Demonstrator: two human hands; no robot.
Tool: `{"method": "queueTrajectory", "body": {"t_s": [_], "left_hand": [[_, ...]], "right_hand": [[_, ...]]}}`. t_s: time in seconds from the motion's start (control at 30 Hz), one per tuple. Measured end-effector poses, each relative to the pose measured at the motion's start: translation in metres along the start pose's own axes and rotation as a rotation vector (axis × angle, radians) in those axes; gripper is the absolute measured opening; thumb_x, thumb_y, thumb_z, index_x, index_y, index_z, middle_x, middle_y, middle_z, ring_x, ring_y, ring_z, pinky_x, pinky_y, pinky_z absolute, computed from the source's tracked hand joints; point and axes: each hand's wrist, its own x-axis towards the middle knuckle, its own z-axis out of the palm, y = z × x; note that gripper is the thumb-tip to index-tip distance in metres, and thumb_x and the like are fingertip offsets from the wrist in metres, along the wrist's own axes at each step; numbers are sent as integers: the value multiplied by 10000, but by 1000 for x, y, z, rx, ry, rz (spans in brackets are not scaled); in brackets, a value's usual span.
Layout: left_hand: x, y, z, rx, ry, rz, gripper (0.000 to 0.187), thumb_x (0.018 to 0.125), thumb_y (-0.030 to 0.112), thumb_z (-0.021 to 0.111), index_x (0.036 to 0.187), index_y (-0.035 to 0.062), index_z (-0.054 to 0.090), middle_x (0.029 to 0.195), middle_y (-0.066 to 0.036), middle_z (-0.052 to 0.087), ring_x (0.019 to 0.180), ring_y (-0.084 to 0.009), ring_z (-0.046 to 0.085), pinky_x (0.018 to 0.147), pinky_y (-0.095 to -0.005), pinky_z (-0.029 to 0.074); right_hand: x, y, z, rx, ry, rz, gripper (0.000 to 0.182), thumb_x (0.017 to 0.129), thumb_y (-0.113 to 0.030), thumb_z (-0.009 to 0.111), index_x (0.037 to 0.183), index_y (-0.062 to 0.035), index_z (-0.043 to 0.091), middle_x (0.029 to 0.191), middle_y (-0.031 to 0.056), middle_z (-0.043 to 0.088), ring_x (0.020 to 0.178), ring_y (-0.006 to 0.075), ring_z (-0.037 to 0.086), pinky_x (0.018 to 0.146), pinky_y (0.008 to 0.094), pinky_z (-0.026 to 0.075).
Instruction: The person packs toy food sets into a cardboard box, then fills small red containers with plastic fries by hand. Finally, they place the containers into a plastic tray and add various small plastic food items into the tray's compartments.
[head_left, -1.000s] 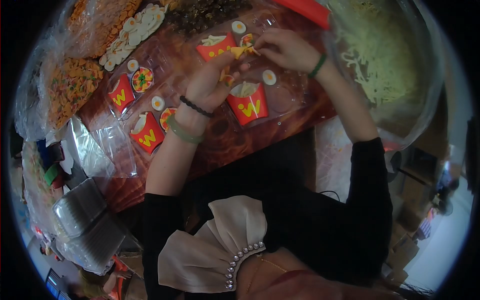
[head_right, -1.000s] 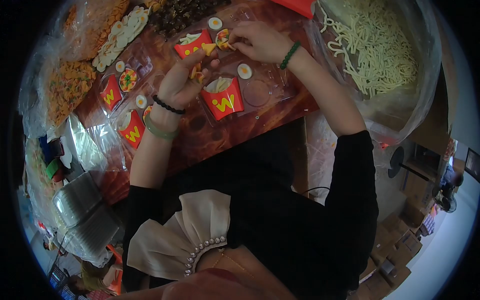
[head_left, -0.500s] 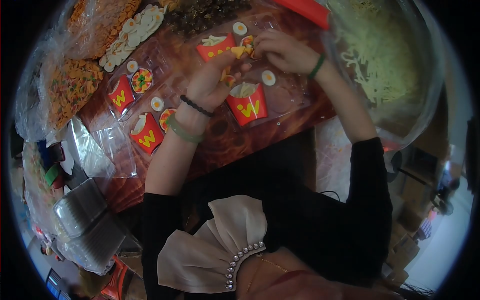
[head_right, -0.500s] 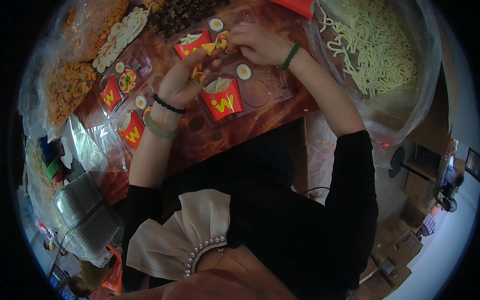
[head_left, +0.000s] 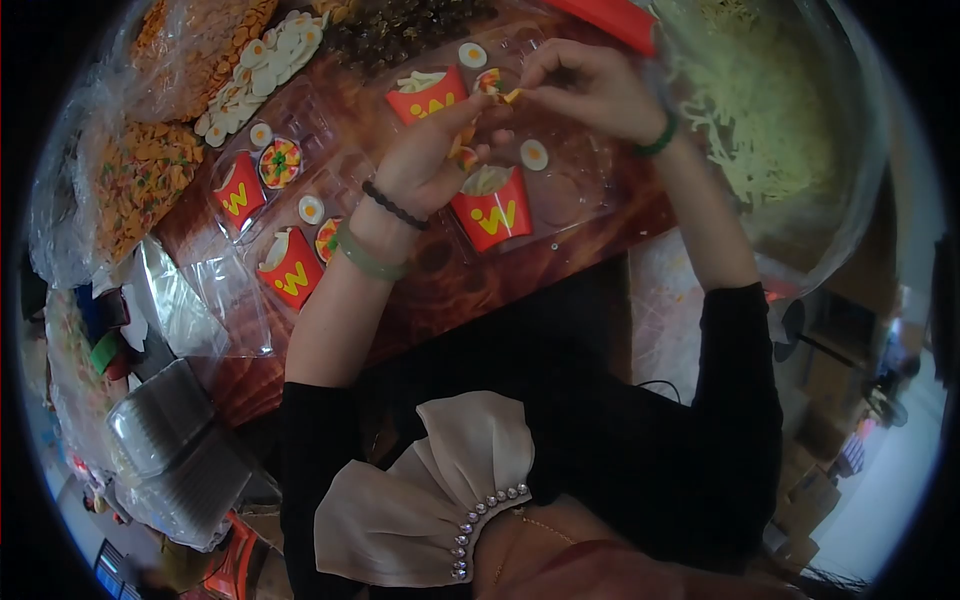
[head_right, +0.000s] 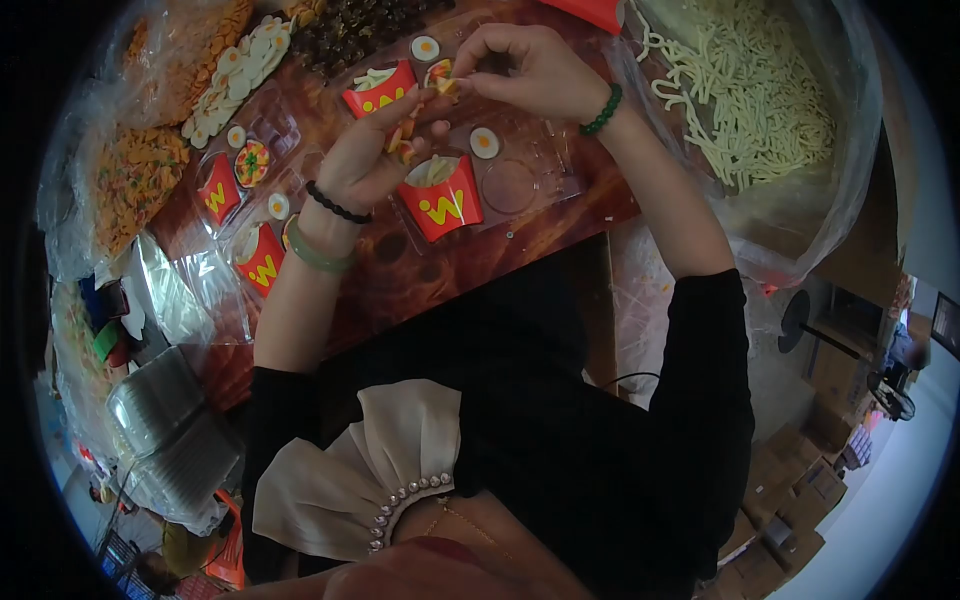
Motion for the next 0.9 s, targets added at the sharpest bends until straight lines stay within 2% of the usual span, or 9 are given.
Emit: {"method": "queueTrajectory", "body": {"t_s": [0.07, 0.1, 0.17, 0.3, 0.4, 0.47, 0.57, 0.77, 0.9], "left_hand": [[1, -3, 3, -16, -39, -11, 210, 913, 151, 496, 1085, 36, 534, 941, -49, 599, 765, -116, 555, 539, -163, 432], [2, -3, 5, -31, -82, -16, 204, 913, 148, 495, 1077, 33, 533, 910, -43, 594, 757, -106, 549, 518, -155, 422], [9, -3, 4, 17, -71, 47, 201, 912, 149, 497, 1072, 33, 534, 886, -39, 585, 758, -99, 548, 515, -151, 422], [9, -4, 6, 104, -33, 115, 198, 908, 152, 503, 1063, 33, 539, 909, -52, 591, 750, -86, 549, 515, -144, 428], [6, -4, 5, 97, 19, 136, 198, 903, 149, 513, 1056, 28, 542, 947, -79, 610, 738, -96, 557, 512, -142, 435], [6, -2, -1, 59, 38, 112, 199, 900, 145, 518, 1055, 22, 541, 972, -92, 612, 738, -105, 562, 511, -144, 437], [7, 1, -6, 2, 77, 74, 204, 893, 135, 526, 1052, 8, 538, 1003, -110, 612, 743, -122, 568, 511, -149, 444], [6, 4, -8, -23, 109, 52, 205, 885, 123, 536, 1047, -2, 536, 1009, -116, 611, 752, -142, 573, 512, -152, 448], [5, 4, -7, -23, 111, 69, 204, 885, 119, 534, 1053, 1, 536, 991, -108, 616, 753, -149, 576, 516, -154, 451]], "right_hand": [[3, -2, 2, 27, -70, -203, 143, 827, -103, 626, 938, -14, 607, 886, 28, 612, 853, 79, 586, 738, 214, 476], [4, -6, 5, 25, -67, -202, 143, 827, -103, 626, 938, -14, 607, 886, 28, 612, 853, 79, 586, 738, 214, 476], [3, -16, 13, 363, 47, 28, 141, 829, -89, 620, 948, -14, 608, 877, 26, 620, 835, 74, 589, 734, 213, 478], [-1, -11, 14, 346, 30, 184, 139, 840, -97, 609, 947, -9, 612, 862, 21, 628, 818, 70, 592, 722, 209, 479], [3, -11, 7, 129, 90, 306, 142, 835, -94, 604, 943, -3, 619, 854, 31, 645, 800, 89, 607, 711, 221, 481], [8, 20, -2, -218, -14, 72, 147, 790, -68, 615, 929, -22, 628, 855, 67, 649, 774, 142, 623, 697, 252, 484], [15, 28, -4, -414, -120, -60, 170, 735, -49, 621, 905, -44, 628, 832, 103, 633, 744, 215, 620, 686, 300, 485], [25, 28, 0, -586, -76, -189, 101, 737, -74, 619, 832, -41, 610, 810, 107, 604, 785, 256, 597, 698, 342, 476], [15, 14, 8, -492, -73, -91, 117, 739, -93, 629, 840, -41, 604, 833, 104, 590, 793, 267, 590, 707, 352, 472]]}}
